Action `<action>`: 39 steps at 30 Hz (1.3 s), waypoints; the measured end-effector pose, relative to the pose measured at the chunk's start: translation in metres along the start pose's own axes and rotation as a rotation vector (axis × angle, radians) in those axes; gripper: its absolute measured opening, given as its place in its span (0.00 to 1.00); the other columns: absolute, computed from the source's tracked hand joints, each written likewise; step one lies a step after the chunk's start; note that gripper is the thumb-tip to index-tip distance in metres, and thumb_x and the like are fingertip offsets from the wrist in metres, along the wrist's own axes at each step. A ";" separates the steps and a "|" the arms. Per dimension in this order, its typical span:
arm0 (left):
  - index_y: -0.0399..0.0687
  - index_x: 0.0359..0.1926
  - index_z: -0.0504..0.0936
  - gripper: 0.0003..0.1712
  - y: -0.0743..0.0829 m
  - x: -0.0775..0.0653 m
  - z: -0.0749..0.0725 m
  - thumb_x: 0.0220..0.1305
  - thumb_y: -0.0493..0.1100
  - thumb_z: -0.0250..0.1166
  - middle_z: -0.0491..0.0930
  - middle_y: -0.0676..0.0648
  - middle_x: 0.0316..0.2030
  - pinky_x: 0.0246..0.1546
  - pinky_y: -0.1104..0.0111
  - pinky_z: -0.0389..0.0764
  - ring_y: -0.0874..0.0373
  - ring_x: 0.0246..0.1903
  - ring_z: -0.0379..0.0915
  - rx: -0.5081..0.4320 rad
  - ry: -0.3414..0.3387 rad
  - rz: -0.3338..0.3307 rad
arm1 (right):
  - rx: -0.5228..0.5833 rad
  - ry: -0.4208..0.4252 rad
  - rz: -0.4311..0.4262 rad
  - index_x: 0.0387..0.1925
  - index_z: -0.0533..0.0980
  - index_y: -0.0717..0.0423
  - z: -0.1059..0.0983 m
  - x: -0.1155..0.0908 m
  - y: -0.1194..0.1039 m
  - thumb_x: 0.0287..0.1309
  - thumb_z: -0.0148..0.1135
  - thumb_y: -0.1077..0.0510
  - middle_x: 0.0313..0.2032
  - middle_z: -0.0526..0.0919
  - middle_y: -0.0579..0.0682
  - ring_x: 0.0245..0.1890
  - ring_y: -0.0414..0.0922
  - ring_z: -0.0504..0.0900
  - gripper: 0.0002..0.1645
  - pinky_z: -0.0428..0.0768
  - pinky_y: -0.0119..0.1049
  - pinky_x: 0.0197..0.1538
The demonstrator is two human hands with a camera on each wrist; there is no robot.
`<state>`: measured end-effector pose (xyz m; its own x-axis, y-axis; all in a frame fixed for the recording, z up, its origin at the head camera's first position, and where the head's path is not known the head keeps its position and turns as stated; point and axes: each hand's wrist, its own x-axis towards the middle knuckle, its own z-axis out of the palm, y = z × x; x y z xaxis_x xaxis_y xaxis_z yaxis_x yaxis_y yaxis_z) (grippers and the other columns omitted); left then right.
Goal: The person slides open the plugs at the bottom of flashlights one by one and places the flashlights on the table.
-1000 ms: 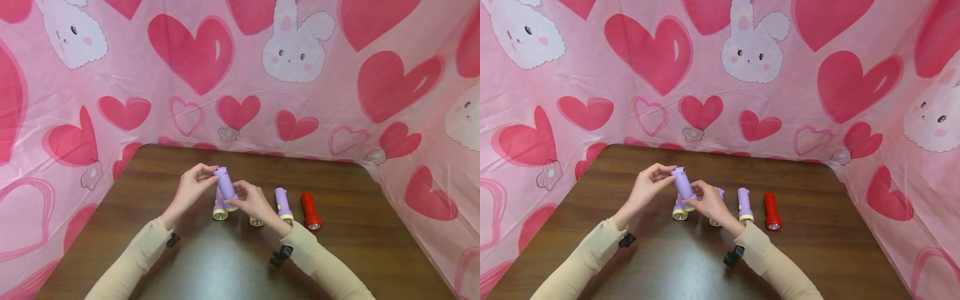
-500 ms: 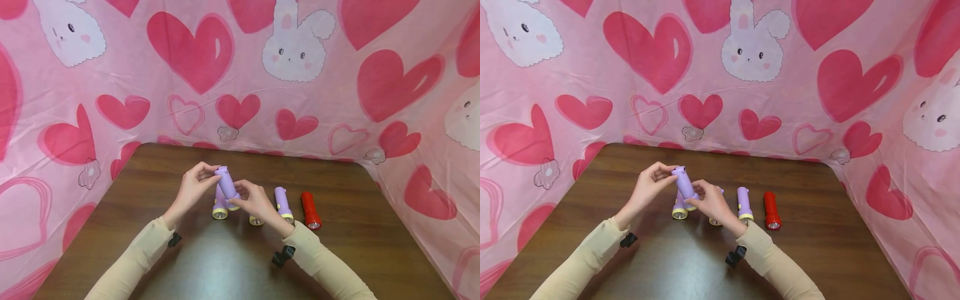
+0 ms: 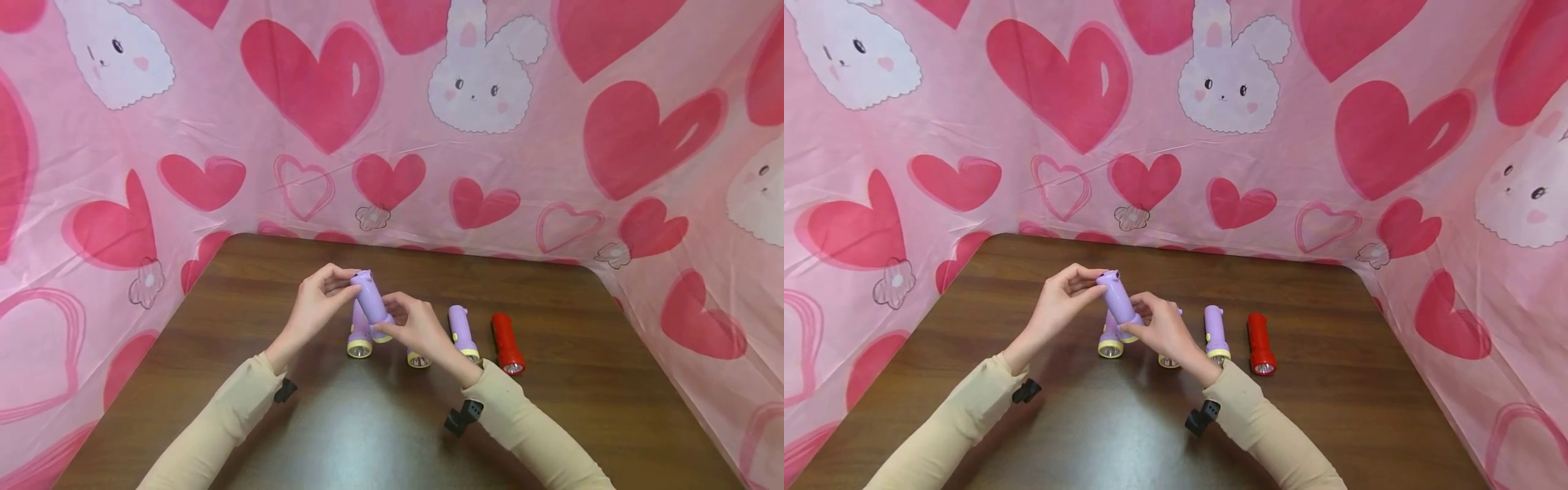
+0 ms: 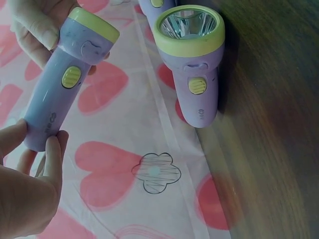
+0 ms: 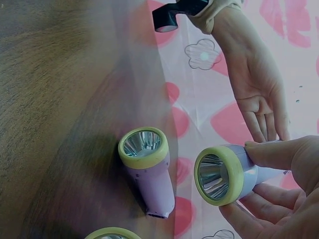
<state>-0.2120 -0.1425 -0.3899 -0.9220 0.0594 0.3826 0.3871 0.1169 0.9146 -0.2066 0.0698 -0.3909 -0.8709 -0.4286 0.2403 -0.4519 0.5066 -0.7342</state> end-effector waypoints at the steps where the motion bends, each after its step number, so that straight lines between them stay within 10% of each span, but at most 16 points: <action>1: 0.34 0.46 0.80 0.15 0.001 0.000 0.000 0.60 0.35 0.70 0.84 0.37 0.53 0.51 0.70 0.83 0.46 0.53 0.82 0.002 0.001 0.001 | 0.000 0.001 -0.001 0.51 0.78 0.61 0.000 0.000 0.000 0.53 0.74 0.59 0.48 0.87 0.57 0.48 0.52 0.87 0.24 0.85 0.42 0.51; 39: 0.36 0.44 0.82 0.13 0.009 0.002 0.005 0.59 0.36 0.71 0.85 0.39 0.51 0.50 0.69 0.84 0.48 0.51 0.84 0.058 -0.013 0.030 | 0.016 -0.004 -0.052 0.49 0.79 0.63 -0.006 -0.001 0.003 0.50 0.76 0.60 0.46 0.88 0.59 0.45 0.52 0.88 0.24 0.86 0.43 0.48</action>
<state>-0.2103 -0.1363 -0.3821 -0.9100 0.0761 0.4077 0.4147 0.1723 0.8935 -0.2082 0.0761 -0.3897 -0.8453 -0.4575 0.2760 -0.4938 0.4714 -0.7307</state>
